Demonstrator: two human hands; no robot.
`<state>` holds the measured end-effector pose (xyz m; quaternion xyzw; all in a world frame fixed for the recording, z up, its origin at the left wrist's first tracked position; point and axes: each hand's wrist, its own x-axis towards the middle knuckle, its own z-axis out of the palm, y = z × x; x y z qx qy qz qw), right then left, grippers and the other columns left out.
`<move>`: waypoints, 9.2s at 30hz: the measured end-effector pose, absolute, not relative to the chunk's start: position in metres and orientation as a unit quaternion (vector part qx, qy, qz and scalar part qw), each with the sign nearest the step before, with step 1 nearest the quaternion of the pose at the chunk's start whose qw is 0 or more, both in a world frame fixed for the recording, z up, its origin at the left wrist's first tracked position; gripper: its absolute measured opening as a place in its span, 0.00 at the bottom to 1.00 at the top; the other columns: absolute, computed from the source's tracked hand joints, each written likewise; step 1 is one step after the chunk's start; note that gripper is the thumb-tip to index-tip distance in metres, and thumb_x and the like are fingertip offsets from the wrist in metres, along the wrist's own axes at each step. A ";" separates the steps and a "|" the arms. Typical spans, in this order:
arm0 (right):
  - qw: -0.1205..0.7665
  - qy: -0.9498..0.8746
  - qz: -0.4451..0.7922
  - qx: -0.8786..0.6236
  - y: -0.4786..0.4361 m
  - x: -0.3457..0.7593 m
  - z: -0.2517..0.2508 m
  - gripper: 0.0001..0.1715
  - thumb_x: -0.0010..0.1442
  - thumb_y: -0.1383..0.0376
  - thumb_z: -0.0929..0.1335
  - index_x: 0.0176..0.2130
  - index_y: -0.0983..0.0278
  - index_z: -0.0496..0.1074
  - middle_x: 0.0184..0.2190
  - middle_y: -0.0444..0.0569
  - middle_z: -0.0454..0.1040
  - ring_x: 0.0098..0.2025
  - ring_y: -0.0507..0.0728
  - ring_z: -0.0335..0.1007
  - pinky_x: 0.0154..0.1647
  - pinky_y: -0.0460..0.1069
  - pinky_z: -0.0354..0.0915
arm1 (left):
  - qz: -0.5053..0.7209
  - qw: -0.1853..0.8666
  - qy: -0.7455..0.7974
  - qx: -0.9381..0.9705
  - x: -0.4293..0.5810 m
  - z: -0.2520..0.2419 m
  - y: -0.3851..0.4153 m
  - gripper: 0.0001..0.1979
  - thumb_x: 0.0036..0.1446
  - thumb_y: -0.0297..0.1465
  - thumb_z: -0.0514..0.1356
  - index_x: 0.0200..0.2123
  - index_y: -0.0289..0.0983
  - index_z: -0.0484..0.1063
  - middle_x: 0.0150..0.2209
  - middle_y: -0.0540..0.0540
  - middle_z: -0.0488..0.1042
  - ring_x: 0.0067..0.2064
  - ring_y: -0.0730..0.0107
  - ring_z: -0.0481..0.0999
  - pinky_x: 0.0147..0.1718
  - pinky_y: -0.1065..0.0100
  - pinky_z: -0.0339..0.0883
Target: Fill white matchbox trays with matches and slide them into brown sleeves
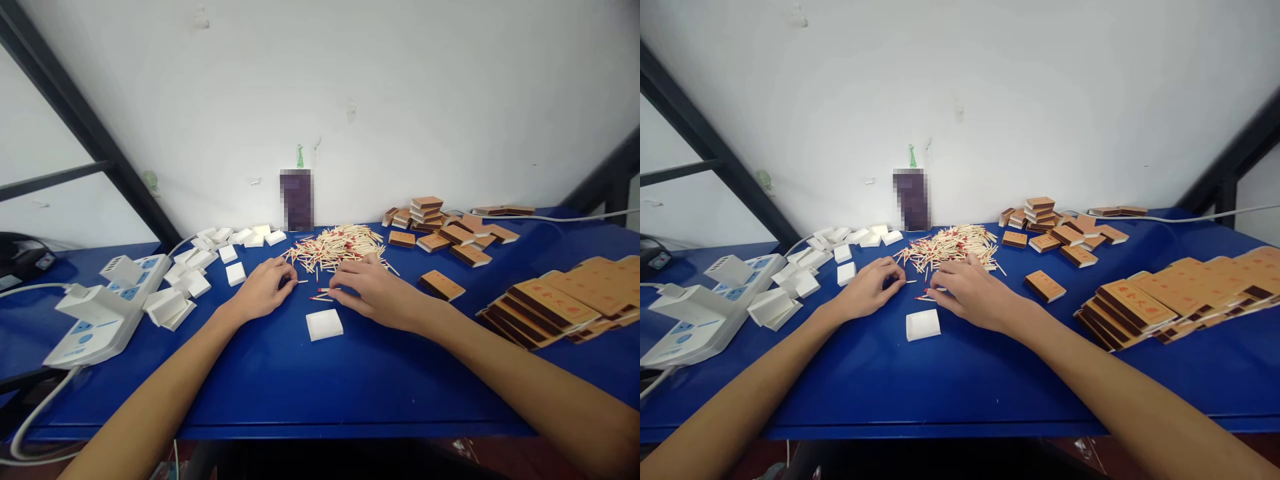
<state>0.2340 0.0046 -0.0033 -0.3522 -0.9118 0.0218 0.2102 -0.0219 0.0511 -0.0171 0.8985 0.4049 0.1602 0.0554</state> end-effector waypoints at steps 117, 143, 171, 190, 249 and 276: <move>0.305 -0.859 0.052 -0.409 0.032 0.228 -0.013 0.16 0.61 0.73 0.62 0.42 0.64 0.77 0.38 0.50 0.79 0.39 0.54 0.72 0.43 0.49 0.65 | 0.277 0.075 0.413 0.864 -0.004 -0.019 0.042 0.13 0.62 0.35 0.54 0.29 0.36 0.74 0.16 0.56 0.62 0.20 0.77 0.60 0.30 0.67 0.59; 0.120 -0.914 -0.040 -0.385 0.036 0.226 -0.018 0.20 0.64 0.75 0.61 0.49 0.63 0.77 0.45 0.53 0.76 0.50 0.62 0.65 0.53 0.56 0.57 | 0.197 0.029 0.472 0.859 0.000 -0.023 0.051 0.16 0.64 0.29 0.51 0.50 0.38 0.75 0.36 0.45 0.69 0.39 0.62 0.70 0.42 0.59 0.65; 0.082 -0.920 -0.084 -0.374 0.040 0.244 -0.010 0.11 0.66 0.71 0.64 0.39 0.64 0.75 0.40 0.53 0.76 0.43 0.61 0.68 0.43 0.53 0.57 | 0.201 0.071 0.417 0.884 -0.004 -0.029 0.056 0.09 0.67 0.31 0.53 0.42 0.39 0.73 0.41 0.44 0.65 0.46 0.59 0.65 0.48 0.56 0.64; 0.190 -0.899 -0.048 -0.391 0.033 0.232 -0.008 0.11 0.66 0.72 0.61 0.40 0.64 0.72 0.37 0.52 0.77 0.40 0.59 0.69 0.41 0.52 0.60 | 0.288 0.102 0.340 0.889 0.012 -0.022 0.038 0.05 0.64 0.33 0.59 0.42 0.43 0.74 0.38 0.53 0.79 0.42 0.66 0.72 0.47 0.61 0.59; 0.293 -0.859 0.215 -0.359 0.009 0.221 -0.031 0.09 0.63 0.62 0.68 0.44 0.59 0.74 0.45 0.48 0.77 0.48 0.57 0.71 0.53 0.55 0.65 | 0.189 -0.001 0.444 0.876 -0.024 -0.026 0.054 0.16 0.66 0.33 0.51 0.52 0.39 0.72 0.46 0.42 0.71 0.47 0.57 0.67 0.49 0.53 0.61; 0.351 -0.780 0.213 -0.472 0.028 0.208 -0.031 0.09 0.56 0.66 0.69 0.39 0.64 0.77 0.29 0.46 0.75 0.29 0.52 0.66 0.31 0.48 0.61 | 0.219 0.048 0.404 0.887 -0.006 -0.021 0.046 0.08 0.65 0.32 0.55 0.39 0.39 0.74 0.39 0.47 0.73 0.42 0.62 0.67 0.45 0.59 0.60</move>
